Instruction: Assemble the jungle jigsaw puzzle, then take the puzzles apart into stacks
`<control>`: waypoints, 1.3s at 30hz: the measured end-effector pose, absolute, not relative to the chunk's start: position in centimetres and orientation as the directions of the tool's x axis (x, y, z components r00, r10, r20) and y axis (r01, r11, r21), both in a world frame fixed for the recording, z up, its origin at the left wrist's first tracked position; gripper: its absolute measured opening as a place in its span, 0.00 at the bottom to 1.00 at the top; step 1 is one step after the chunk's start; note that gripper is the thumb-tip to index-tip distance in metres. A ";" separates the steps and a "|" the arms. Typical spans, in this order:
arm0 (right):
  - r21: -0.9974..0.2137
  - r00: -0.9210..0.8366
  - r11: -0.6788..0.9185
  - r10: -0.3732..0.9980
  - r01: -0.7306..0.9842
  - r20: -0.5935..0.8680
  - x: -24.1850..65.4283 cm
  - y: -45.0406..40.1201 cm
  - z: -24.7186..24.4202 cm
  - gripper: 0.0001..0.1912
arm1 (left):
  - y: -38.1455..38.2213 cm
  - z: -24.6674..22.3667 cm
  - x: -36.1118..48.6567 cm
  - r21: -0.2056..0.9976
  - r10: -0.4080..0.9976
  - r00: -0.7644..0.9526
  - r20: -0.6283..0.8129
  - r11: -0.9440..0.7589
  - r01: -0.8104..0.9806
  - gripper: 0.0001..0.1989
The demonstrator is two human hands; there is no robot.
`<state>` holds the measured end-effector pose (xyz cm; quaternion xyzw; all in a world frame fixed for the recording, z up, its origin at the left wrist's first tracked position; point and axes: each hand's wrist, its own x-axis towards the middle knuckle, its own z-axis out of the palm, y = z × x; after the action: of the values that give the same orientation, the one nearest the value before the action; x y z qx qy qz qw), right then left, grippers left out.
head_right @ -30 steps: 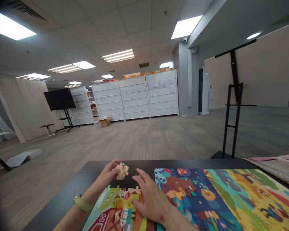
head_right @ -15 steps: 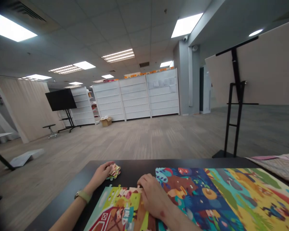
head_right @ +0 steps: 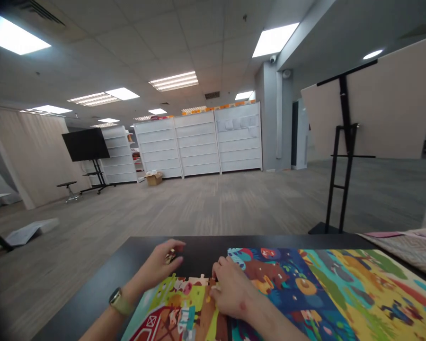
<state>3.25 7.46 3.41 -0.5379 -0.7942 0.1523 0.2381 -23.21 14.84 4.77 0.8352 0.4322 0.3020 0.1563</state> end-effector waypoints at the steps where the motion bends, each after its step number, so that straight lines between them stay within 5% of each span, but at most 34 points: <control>1: -0.519 -0.303 0.364 0.931 0.773 0.203 3.2 7.5 3.4 0.07 | 13.8 4.7 -22.1 0.518 0.790 0.507 0.345 -0.610 0.600 0.20; 6: -0.662 -0.297 0.330 0.940 0.673 0.167 2.3 7.5 3.1 0.12 | 11.0 3.6 -18.7 0.542 0.701 0.691 0.176 -0.655 0.527 0.43; 13: -0.855 -0.150 0.326 0.945 0.402 0.290 1.0 8.0 2.1 0.07 | 11.8 3.4 -19.2 0.762 0.757 0.620 0.208 -0.523 0.382 0.34; 17: -0.870 -0.199 0.326 0.943 0.370 0.269 1.0 8.1 2.0 0.07 | 12.2 3.2 -19.0 0.822 0.771 0.594 0.230 -0.481 0.305 0.21; 23: -0.842 -0.188 0.352 0.935 0.410 0.300 0.6 7.7 2.1 0.15 | 12.2 3.3 -18.4 0.868 0.777 0.601 0.185 -0.417 0.272 0.19; 31: -0.896 -0.129 0.305 0.952 0.322 0.278 1.3 8.6 1.5 0.16 | 12.5 6.4 -22.1 0.667 0.791 0.607 0.080 -0.495 0.557 0.15; 36: -0.906 -0.145 0.304 0.951 0.293 0.272 1.3 8.5 1.8 0.15 | 13.6 6.0 -24.7 0.440 0.807 0.578 -0.120 -0.479 0.760 0.29; 39: -0.917 -0.169 0.298 0.951 0.264 0.261 0.4 8.2 2.2 0.16 | 14.0 5.3 -24.7 0.431 0.806 0.576 -0.137 -0.475 0.767 0.30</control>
<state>0.43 8.20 2.22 -0.4567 -0.6648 0.3772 0.4551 -24.75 14.01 5.27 0.8578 0.4583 0.0422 0.2288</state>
